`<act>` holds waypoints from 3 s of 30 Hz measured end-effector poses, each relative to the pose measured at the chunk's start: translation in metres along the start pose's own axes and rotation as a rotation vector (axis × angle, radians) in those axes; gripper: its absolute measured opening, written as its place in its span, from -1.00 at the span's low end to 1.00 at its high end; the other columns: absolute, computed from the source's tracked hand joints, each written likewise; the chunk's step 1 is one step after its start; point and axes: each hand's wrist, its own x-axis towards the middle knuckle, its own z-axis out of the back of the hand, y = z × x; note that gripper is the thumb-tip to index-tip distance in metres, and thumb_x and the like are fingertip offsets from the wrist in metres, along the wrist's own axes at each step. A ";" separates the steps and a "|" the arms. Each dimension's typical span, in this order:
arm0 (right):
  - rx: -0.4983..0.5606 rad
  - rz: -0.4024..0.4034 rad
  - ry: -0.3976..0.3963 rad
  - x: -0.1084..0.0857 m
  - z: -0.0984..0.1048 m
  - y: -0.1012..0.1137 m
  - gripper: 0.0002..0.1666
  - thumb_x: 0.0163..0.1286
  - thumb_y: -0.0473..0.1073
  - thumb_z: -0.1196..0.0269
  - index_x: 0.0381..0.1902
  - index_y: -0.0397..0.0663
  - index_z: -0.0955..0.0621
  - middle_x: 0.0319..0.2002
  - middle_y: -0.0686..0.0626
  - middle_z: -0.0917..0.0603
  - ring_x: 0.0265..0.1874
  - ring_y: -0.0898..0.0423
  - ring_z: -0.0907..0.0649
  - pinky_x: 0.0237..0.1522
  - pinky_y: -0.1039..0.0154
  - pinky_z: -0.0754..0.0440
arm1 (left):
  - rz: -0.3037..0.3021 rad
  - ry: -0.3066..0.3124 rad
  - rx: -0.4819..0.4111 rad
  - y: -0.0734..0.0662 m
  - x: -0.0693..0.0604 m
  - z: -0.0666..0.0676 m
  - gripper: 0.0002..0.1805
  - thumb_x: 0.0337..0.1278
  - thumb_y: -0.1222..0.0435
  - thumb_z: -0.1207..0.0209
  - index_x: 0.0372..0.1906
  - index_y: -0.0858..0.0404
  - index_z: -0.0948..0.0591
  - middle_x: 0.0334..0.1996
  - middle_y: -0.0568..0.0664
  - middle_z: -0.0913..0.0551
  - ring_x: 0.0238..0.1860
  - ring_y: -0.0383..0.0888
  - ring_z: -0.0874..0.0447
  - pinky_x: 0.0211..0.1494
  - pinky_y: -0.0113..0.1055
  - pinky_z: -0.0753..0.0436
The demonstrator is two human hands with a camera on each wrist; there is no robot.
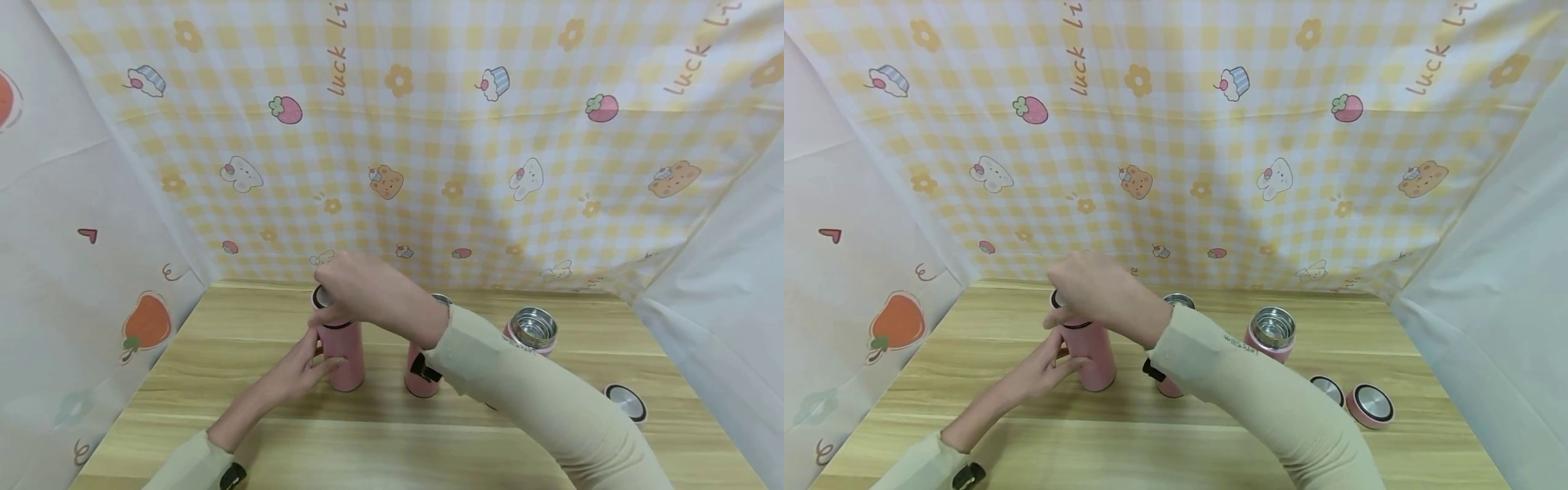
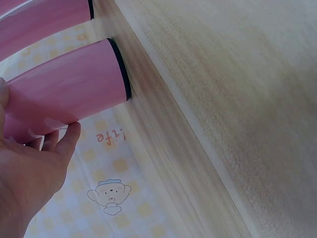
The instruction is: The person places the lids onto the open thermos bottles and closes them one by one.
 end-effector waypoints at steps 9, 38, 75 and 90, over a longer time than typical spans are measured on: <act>0.102 0.087 0.233 0.003 0.008 -0.013 -0.19 0.24 0.06 -0.52 0.42 0.12 -0.51 0.13 0.04 -0.60 -0.01 0.20 -0.57 -0.15 0.41 -0.57 | 0.018 0.003 -0.033 -0.002 0.002 0.000 -0.02 0.47 0.29 -0.19 0.64 -0.06 0.24 0.59 -0.06 0.05 0.52 0.03 -0.06 0.37 0.10 -0.41; 0.159 0.114 0.309 0.008 0.010 -0.012 -0.36 0.32 -0.26 -0.45 0.35 0.04 -0.59 0.17 0.03 -0.65 -0.37 0.24 -0.56 -0.41 0.43 -0.51 | 0.022 -0.003 -0.014 -0.002 0.003 0.000 0.00 0.47 0.29 -0.18 0.64 -0.12 0.28 0.60 -0.10 0.06 0.51 0.00 -0.10 0.36 0.07 -0.44; 0.033 0.096 0.179 0.005 0.006 -0.002 -0.82 0.22 -0.15 -0.53 -0.25 0.05 -0.72 -0.50 0.15 -0.53 -0.52 0.27 -0.48 -0.50 0.47 -0.47 | 0.003 -0.010 -0.012 -0.001 0.002 0.000 -0.02 0.47 0.34 -0.17 0.64 0.03 0.26 0.58 0.07 0.04 0.50 0.14 -0.10 0.33 0.12 -0.44; -0.045 0.059 0.142 0.006 0.003 0.004 -0.87 0.29 -0.12 -0.48 -0.25 0.03 -0.74 -0.50 0.16 -0.55 -0.61 0.34 -0.36 -0.58 0.52 -0.29 | 0.025 -0.011 -0.025 -0.002 0.001 0.000 -0.08 0.46 0.30 -0.20 0.62 0.05 0.15 0.55 0.03 -0.07 0.48 0.02 -0.16 0.37 -0.06 -0.43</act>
